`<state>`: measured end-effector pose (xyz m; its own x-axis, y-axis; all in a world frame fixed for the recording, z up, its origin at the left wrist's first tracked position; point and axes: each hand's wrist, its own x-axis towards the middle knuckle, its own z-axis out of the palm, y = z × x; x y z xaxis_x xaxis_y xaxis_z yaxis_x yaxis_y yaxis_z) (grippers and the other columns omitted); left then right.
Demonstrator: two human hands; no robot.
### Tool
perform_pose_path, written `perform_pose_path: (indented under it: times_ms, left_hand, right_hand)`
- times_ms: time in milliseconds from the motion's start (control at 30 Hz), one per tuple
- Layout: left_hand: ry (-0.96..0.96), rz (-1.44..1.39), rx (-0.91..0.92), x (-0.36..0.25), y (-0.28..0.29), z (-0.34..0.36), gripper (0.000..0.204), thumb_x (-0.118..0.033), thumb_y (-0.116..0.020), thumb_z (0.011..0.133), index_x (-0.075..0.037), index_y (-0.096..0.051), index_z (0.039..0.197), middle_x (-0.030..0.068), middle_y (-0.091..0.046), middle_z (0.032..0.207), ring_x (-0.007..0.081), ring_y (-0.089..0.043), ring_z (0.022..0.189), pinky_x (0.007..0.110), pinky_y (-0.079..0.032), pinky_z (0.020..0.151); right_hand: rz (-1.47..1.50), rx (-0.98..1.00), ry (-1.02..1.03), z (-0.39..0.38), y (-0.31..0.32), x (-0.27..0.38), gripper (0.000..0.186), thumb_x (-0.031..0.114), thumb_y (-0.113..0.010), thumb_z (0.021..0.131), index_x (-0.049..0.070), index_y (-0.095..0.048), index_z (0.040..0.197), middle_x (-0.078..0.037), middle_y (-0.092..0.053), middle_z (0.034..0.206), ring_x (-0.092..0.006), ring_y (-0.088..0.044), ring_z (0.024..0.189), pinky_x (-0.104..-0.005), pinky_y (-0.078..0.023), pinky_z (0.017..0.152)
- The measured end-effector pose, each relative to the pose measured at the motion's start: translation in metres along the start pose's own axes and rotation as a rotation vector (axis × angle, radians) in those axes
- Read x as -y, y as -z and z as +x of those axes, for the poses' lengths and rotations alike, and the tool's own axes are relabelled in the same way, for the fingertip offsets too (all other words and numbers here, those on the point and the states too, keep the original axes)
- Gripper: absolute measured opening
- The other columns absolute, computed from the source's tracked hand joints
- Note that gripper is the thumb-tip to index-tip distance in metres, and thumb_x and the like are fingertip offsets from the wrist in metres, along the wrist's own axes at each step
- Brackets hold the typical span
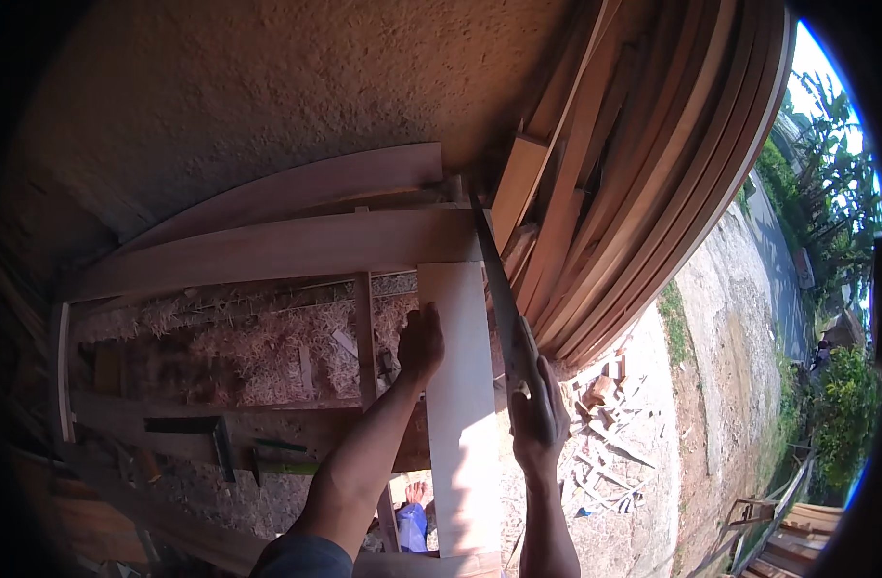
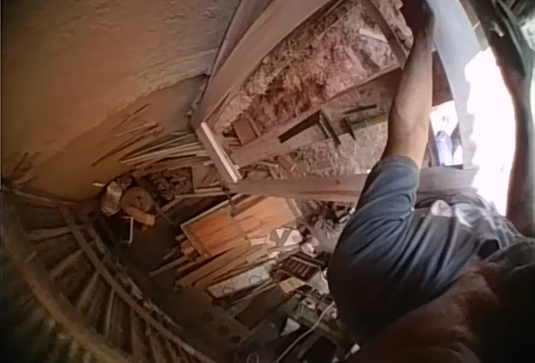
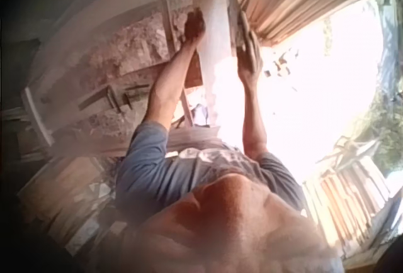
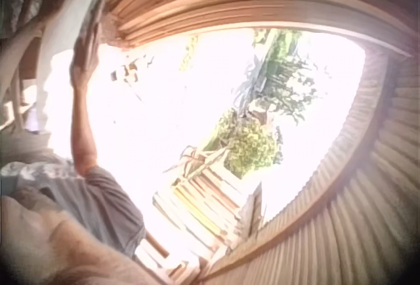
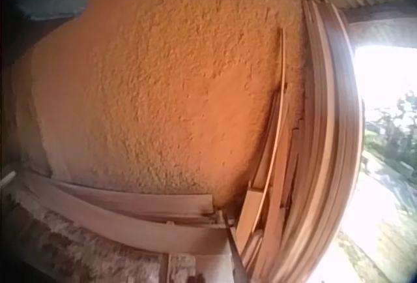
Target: The person saws a wooden frame with a hand saw, then attaches a clamp to the wood and strikes the frame with a hammer.
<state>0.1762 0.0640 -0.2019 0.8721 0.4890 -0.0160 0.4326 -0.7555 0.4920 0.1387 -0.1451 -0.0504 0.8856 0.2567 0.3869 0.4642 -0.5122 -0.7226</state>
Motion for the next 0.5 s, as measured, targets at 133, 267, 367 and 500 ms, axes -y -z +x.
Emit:
perform_pose_path:
  times_ms: [133,267,367,500]
  left_hand:
    - [0.014,-0.036,0.008,-0.012,0.006,0.004,0.027,-0.016,-0.047,0.102,-0.006,-0.048,0.127,0.0269,-0.059,0.108,0.046,-0.069,0.087,0.052,-0.06,0.064]
    - [-0.08,-0.001,-0.135,-0.011,-0.013,0.013,0.028,-0.016,-0.047,0.103,-0.006,-0.05,0.129,0.0259,-0.058,0.109,0.0438,-0.07,0.085,0.05,-0.06,0.063]
    - [-0.102,-0.035,-0.15,0.007,-0.026,0.014,0.032,-0.02,-0.043,0.106,-0.006,-0.05,0.134,0.0239,-0.059,0.11,0.0434,-0.069,0.08,0.049,-0.06,0.061]
    - [-0.097,0.018,-0.146,0.002,-0.014,0.014,0.034,-0.017,-0.047,0.103,-0.007,-0.049,0.135,0.0228,-0.06,0.103,0.0436,-0.069,0.074,0.049,-0.059,0.057]
  right_hand:
    - [-0.05,0.054,-0.009,-0.045,0.03,0.02,0.049,-0.01,-0.057,0.088,-0.002,-0.062,0.135,-0.019,-0.063,0.14,-0.0312,-0.066,0.121,-0.0362,-0.053,0.102]
    - [0.212,-0.008,-0.096,0.139,-0.05,-0.012,0.046,0.015,-0.064,0.097,0.002,-0.056,0.14,-0.021,-0.065,0.134,-0.036,-0.068,0.114,-0.0397,-0.054,0.095]
    - [0.118,-0.016,0.038,0.118,-0.063,-0.012,0.044,0.01,-0.066,0.094,0.002,-0.059,0.137,-0.019,-0.065,0.134,-0.0352,-0.065,0.121,-0.0382,-0.052,0.101]
    - [0.054,0.096,-0.078,-0.024,0.02,0.001,0.048,0.003,-0.066,0.093,0.0,-0.057,0.141,-0.02,-0.062,0.14,-0.0319,-0.065,0.124,-0.0393,-0.052,0.103]
